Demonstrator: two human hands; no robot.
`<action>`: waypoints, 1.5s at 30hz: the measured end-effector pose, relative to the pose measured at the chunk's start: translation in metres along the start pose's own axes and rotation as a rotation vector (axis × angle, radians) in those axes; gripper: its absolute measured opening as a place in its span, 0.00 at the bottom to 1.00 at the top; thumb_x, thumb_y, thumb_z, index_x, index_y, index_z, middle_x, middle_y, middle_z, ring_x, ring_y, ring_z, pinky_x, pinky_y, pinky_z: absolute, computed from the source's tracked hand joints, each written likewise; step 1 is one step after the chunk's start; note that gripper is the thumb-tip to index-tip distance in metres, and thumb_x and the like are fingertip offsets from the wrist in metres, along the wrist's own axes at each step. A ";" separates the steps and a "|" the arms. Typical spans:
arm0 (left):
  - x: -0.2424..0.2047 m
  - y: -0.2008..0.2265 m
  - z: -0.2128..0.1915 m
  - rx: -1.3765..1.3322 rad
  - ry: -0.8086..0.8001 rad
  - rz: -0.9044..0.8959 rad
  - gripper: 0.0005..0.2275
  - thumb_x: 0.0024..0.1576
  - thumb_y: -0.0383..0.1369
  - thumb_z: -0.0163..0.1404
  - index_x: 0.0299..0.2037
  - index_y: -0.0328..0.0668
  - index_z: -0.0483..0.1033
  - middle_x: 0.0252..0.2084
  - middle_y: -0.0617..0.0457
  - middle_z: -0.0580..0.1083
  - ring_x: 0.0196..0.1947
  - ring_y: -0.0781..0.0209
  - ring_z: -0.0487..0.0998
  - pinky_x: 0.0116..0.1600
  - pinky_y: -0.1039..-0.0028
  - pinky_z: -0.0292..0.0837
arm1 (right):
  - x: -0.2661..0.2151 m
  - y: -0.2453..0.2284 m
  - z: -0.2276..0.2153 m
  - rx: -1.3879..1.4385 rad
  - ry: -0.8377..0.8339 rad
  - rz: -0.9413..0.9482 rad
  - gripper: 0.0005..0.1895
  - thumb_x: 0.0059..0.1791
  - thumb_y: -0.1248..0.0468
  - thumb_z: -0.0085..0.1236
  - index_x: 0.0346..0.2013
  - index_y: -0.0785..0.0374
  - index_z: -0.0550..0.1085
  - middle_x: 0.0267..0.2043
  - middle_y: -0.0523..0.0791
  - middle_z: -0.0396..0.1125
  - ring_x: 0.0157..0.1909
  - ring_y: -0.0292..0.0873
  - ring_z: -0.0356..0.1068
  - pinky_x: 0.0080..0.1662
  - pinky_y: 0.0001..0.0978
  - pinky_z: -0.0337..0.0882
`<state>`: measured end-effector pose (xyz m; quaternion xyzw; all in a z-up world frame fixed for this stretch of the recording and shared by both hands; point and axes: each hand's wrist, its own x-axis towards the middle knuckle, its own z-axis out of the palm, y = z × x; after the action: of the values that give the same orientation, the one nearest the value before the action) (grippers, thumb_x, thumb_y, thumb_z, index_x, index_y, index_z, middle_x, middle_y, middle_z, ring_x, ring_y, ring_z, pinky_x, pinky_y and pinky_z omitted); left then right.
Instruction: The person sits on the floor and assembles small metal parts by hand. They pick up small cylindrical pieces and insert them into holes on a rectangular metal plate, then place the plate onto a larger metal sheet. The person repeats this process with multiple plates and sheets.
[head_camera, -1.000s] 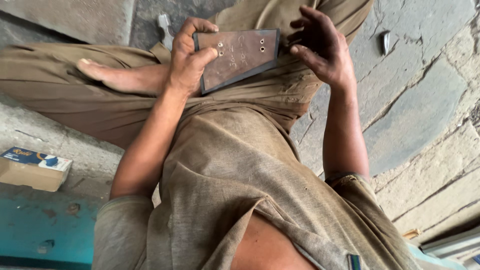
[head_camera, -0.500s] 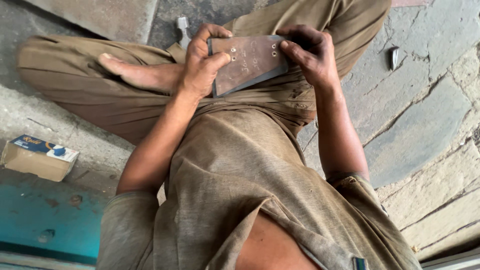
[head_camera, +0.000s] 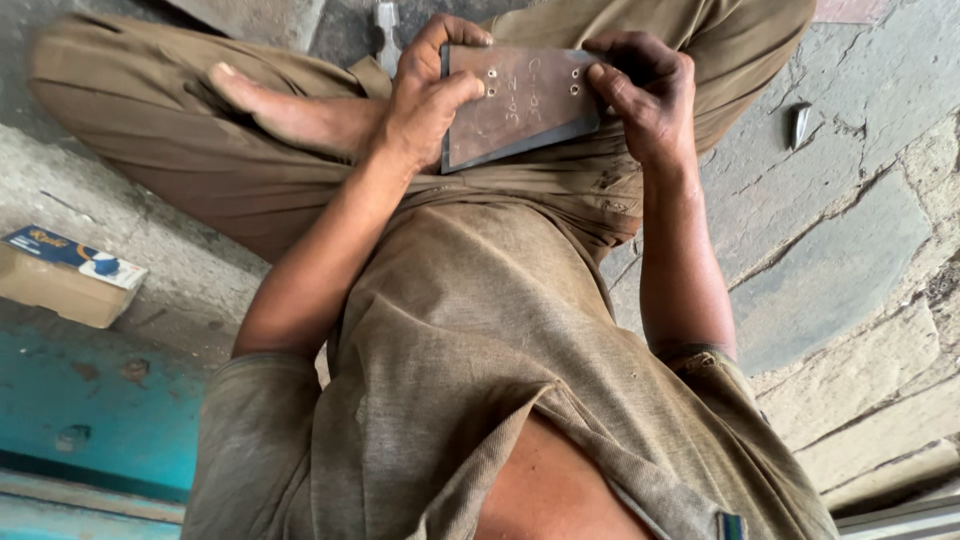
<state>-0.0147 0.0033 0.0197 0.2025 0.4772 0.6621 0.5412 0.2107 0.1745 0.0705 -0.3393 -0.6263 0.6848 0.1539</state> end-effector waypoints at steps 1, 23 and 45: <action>0.000 0.000 -0.001 -0.004 0.003 -0.013 0.17 0.52 0.15 0.47 0.51 0.35 0.71 0.51 0.50 0.71 0.50 0.64 0.74 0.53 0.73 0.79 | 0.000 0.000 0.001 -0.018 0.010 -0.001 0.12 0.57 0.64 0.66 0.52 0.68 0.79 0.37 0.42 0.73 0.36 0.32 0.70 0.39 0.24 0.71; -0.003 0.005 -0.001 -0.018 0.034 -0.019 0.16 0.52 0.15 0.47 0.50 0.36 0.71 0.48 0.51 0.71 0.46 0.67 0.74 0.50 0.76 0.76 | 0.007 -0.007 0.010 0.009 0.010 0.063 0.13 0.54 0.66 0.64 0.51 0.67 0.77 0.44 0.44 0.75 0.41 0.33 0.74 0.46 0.25 0.77; 0.008 0.026 -0.050 -0.178 0.280 -0.024 0.17 0.50 0.18 0.48 0.50 0.37 0.72 0.40 0.54 0.75 0.38 0.67 0.75 0.44 0.79 0.73 | 0.184 0.029 -0.042 -0.250 0.270 -0.129 0.18 0.55 0.60 0.61 0.55 0.68 0.77 0.46 0.48 0.79 0.44 0.42 0.81 0.43 0.35 0.83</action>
<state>-0.0699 -0.0089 0.0170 0.0539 0.4898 0.7171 0.4928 0.1118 0.3185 -0.0066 -0.4036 -0.7006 0.5387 0.2367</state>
